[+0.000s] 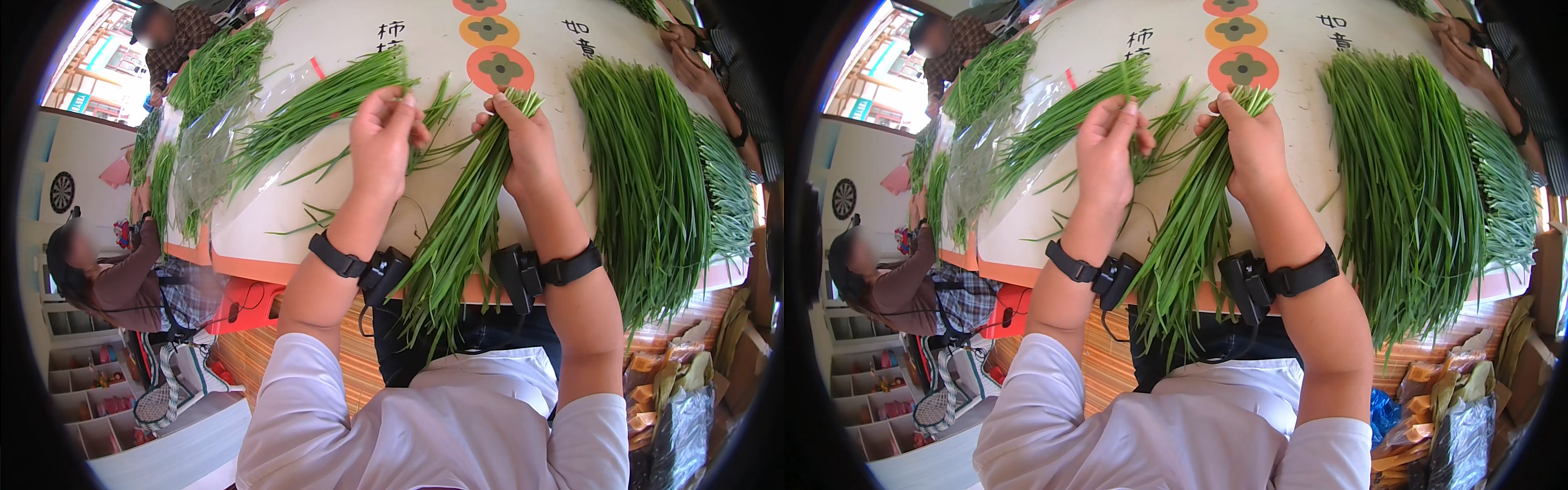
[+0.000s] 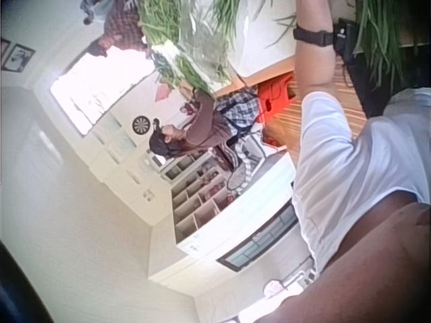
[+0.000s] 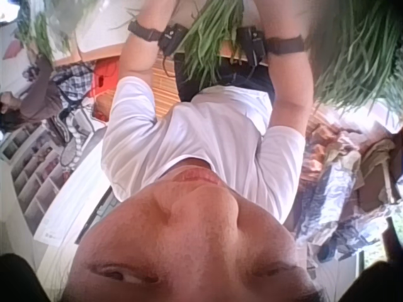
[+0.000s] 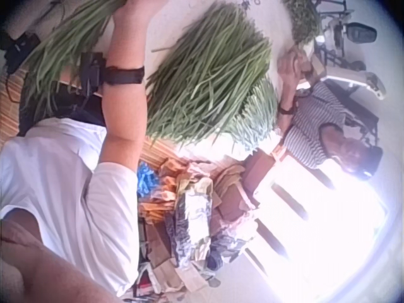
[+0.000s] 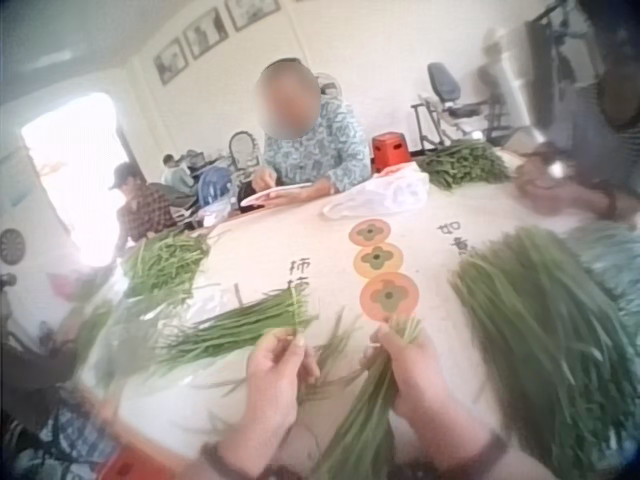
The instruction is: The person sorts and bundles long green vegetables, likely chives or scallions, on a large table. They gather the vegetables into bunches, align the stems, and arrange them neatly on the table surface.
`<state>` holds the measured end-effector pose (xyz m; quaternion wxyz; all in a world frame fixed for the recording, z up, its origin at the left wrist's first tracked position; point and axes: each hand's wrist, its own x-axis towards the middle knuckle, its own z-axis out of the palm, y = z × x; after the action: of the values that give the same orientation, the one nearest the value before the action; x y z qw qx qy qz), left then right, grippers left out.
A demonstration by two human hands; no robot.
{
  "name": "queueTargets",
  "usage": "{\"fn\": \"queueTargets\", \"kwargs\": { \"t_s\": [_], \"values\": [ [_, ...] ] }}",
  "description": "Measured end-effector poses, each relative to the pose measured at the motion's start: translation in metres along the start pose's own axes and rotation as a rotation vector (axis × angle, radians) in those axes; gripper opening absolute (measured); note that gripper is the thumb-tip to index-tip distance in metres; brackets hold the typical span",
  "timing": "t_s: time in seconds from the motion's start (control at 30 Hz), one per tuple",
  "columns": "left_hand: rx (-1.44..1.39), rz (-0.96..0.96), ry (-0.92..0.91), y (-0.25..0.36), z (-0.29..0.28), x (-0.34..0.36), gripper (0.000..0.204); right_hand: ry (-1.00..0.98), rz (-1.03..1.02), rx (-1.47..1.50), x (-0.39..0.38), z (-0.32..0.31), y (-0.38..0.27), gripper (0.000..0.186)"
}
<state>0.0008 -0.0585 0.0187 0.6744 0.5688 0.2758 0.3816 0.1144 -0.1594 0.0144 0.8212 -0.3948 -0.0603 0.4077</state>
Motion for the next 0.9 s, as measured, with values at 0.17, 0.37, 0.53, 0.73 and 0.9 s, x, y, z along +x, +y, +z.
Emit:
{"fn": "queueTargets", "kwargs": {
  "t_s": [0.17,0.37,0.53,0.73,0.9],
  "values": [
    [0.219,0.483,0.316,0.015,-0.038,0.032,0.017,-0.006,0.029,0.065,0.002,-0.004,-0.004,0.012],
    [0.663,0.960,0.520,0.031,-0.059,0.033,0.021,-0.128,0.069,0.044,0.002,-0.003,-0.011,0.018],
    [0.439,0.341,-0.017,0.010,-0.014,0.004,0.019,-0.174,0.014,0.002,-0.004,0.004,-0.011,0.026],
    [0.429,0.215,-0.294,-0.011,0.021,-0.030,0.022,-0.162,-0.097,-0.194,-0.006,0.006,-0.002,0.036],
    [0.782,0.584,-0.306,-0.009,0.022,-0.027,0.023,-0.075,-0.160,-0.195,-0.005,0.008,0.004,0.035]
  ]
}}
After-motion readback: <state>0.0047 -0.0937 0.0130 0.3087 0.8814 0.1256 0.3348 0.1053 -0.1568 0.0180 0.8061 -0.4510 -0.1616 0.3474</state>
